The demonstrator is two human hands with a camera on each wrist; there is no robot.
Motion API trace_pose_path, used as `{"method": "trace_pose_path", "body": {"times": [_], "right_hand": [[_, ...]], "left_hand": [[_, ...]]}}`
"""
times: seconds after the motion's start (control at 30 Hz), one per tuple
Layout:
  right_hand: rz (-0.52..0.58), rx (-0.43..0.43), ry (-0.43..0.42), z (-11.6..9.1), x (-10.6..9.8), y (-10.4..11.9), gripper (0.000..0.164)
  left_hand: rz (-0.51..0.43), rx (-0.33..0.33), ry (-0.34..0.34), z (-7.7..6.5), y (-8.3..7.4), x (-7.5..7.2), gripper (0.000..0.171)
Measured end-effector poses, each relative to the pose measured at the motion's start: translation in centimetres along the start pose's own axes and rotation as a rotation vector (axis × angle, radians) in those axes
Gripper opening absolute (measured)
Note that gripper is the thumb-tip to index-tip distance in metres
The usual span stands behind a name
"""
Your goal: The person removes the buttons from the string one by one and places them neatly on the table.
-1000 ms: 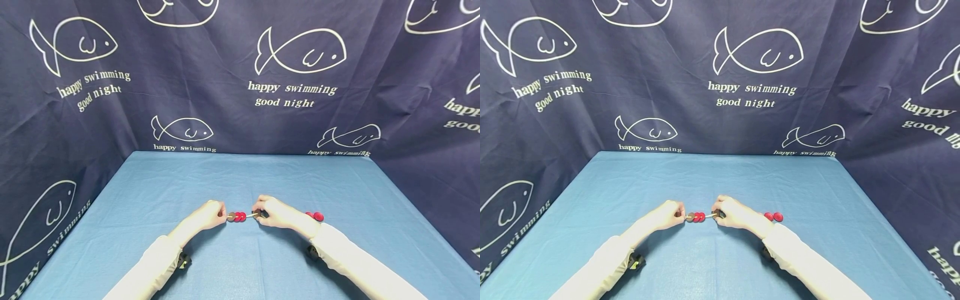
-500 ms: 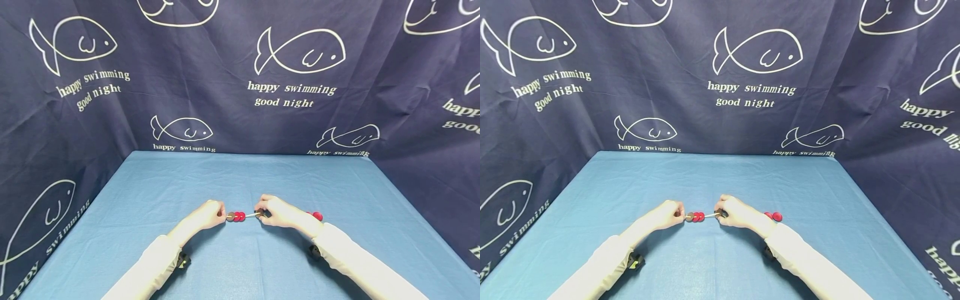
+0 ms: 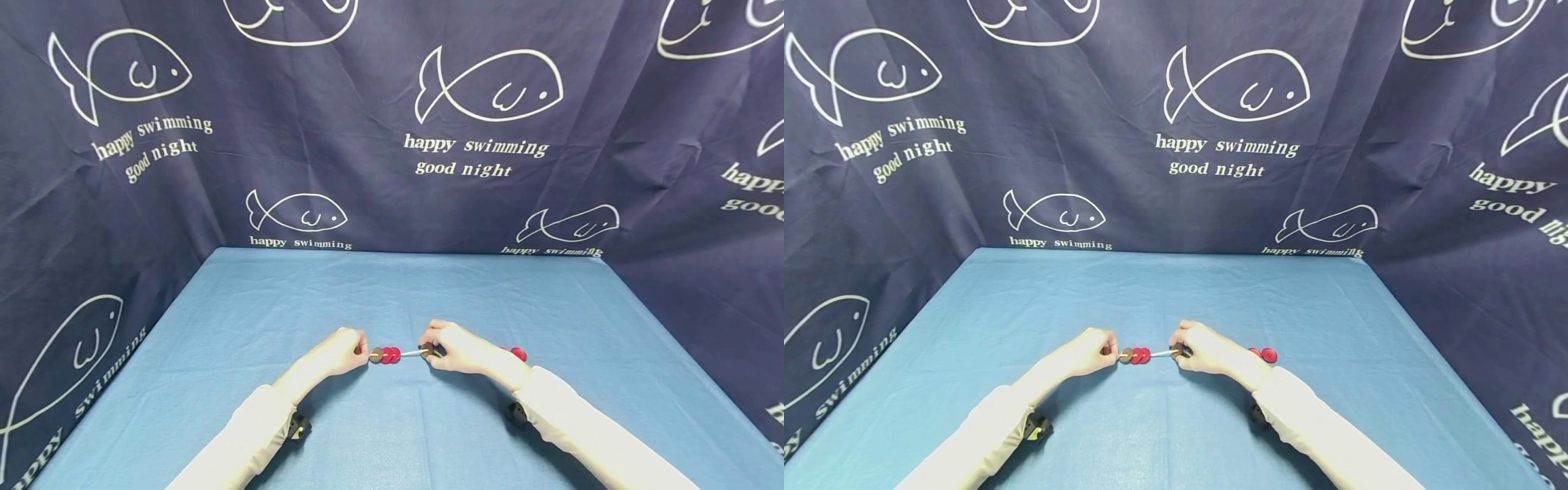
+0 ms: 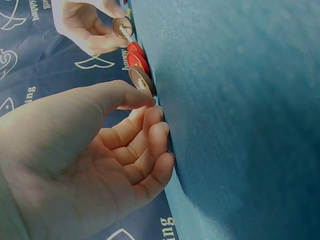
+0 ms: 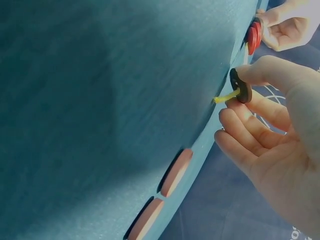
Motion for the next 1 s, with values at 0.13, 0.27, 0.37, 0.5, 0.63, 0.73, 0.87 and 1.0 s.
{"method": "trace_pose_path", "body": {"times": [0.13, 0.27, 0.37, 0.5, 0.63, 0.73, 0.87, 1.0], "right_hand": [[0.004, 0.002, -0.004, -0.12, -0.18, -0.02, 0.011], [0.004, 0.006, -0.004, -0.24, -0.29, -0.06, 0.01], [0.005, 0.012, -0.007, -0.33, -0.33, -0.15, 0.011], [0.004, 0.018, -0.011, -0.42, -0.31, -0.3, 0.011], [0.0, 0.02, -0.011, -0.52, -0.28, -0.43, 0.011], [0.001, 0.02, -0.01, -0.59, -0.27, -0.51, 0.011], [0.011, 0.027, -0.003, -0.68, -0.26, -0.62, 0.011], [0.016, 0.031, -0.001, -0.77, -0.35, -0.68, 0.011]], "left_hand": [[-0.001, -0.005, 0.004, 0.02, 0.05, 0.05, 0.012], [-0.003, -0.005, 0.004, 0.03, 0.04, 0.07, 0.012], [0.001, 0.0, 0.001, 0.02, -0.03, 0.04, 0.012], [0.002, 0.002, 0.002, 0.08, -0.01, 0.04, 0.012], [0.0, -0.005, 0.012, 0.15, 0.14, 0.14, 0.012], [0.004, -0.006, 0.016, 0.17, 0.26, 0.21, 0.011], [0.012, 0.002, 0.011, 0.16, 0.25, 0.2, 0.011], [0.018, 0.013, 0.004, 0.16, 0.13, 0.13, 0.011]]}}
Point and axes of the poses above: each hand's wrist, its own z-axis towards the middle knuckle, its own x-axis out of the palm, y = z × x, the point moved 10 cm from there along z, towards the middle knuckle, and after that the axes turned 14 degrees about -z, right-handed, at the moved point
